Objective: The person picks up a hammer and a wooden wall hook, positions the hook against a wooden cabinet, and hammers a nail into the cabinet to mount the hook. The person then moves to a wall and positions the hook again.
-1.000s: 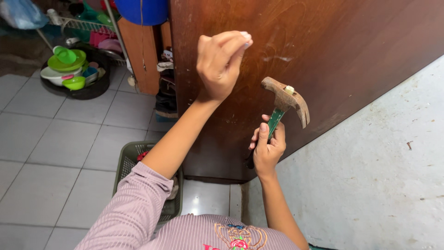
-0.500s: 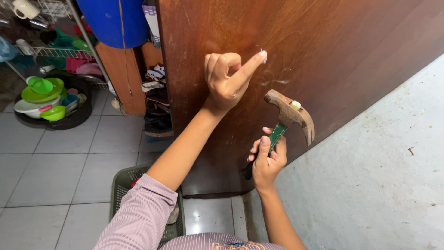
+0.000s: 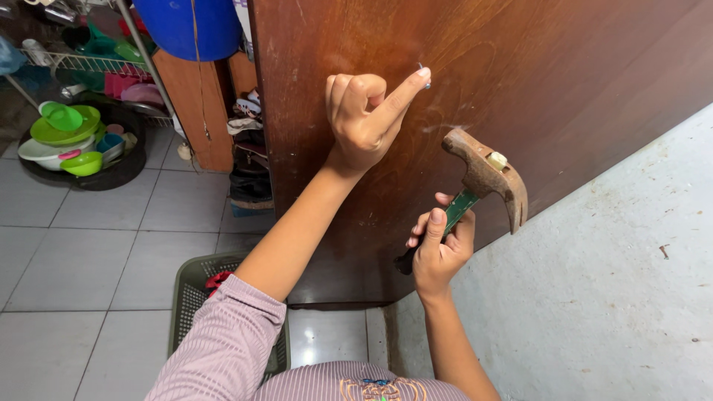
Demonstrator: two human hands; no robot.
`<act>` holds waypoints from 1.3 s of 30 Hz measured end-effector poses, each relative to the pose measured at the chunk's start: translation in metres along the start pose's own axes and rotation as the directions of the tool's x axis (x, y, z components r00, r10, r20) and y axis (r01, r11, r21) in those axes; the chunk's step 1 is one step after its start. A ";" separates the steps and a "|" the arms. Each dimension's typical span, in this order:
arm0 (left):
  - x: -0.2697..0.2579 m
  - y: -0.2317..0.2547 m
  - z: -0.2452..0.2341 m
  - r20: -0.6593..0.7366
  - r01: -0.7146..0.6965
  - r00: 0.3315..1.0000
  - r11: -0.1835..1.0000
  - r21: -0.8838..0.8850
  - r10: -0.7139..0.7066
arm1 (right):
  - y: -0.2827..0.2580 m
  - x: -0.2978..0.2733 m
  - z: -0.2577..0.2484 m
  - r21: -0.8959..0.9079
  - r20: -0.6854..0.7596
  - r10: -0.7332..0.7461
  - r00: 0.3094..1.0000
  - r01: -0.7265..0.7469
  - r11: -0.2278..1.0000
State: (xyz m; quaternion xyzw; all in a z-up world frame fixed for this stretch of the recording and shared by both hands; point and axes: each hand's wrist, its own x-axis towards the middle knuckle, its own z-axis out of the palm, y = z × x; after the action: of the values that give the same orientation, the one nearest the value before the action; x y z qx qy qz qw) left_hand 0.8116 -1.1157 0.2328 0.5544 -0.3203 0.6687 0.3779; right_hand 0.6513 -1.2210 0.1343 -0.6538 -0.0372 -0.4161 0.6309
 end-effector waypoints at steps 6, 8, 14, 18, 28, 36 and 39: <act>0.001 0.000 0.000 0.009 -0.009 1.000 1.000 0.010 0.009 | 0.001 -0.001 0.002 0.022 -0.008 -0.038 0.999 0.039 0.999; 0.001 0.000 -0.001 0.010 -0.011 1.000 1.000 0.016 0.011 | 0.001 0.000 0.003 0.023 -0.009 -0.038 0.999 0.038 0.999; 0.000 0.000 -0.001 0.014 0.002 1.000 1.000 0.012 -0.002 | 0.000 0.007 0.008 -0.045 -0.034 -0.087 0.996 0.085 0.995; 0.001 0.002 -0.001 0.004 0.024 1.000 1.000 0.004 -0.024 | -0.007 0.017 0.014 -0.184 0.006 -0.166 0.986 0.164 0.969; 0.002 0.001 -0.001 0.007 0.048 0.999 0.999 -0.011 -0.048 | -0.019 0.034 0.032 -0.416 0.045 -0.359 0.932 0.344 0.842; 0.001 0.000 0.003 -0.004 0.055 0.998 0.998 -0.015 -0.055 | -0.008 0.039 0.035 -0.500 0.018 -0.350 0.937 0.312 0.808; 0.000 0.000 0.003 -0.003 0.056 0.998 0.998 -0.013 -0.056 | -0.006 0.039 0.036 -0.474 0.027 -0.403 0.915 0.367 0.801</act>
State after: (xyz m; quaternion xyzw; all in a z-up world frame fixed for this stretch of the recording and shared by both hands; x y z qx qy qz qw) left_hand 0.8133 -1.1186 0.2339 0.5596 -0.3085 0.6568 0.4004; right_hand 0.6918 -1.2074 0.1674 -0.7493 -0.0435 -0.5562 0.3569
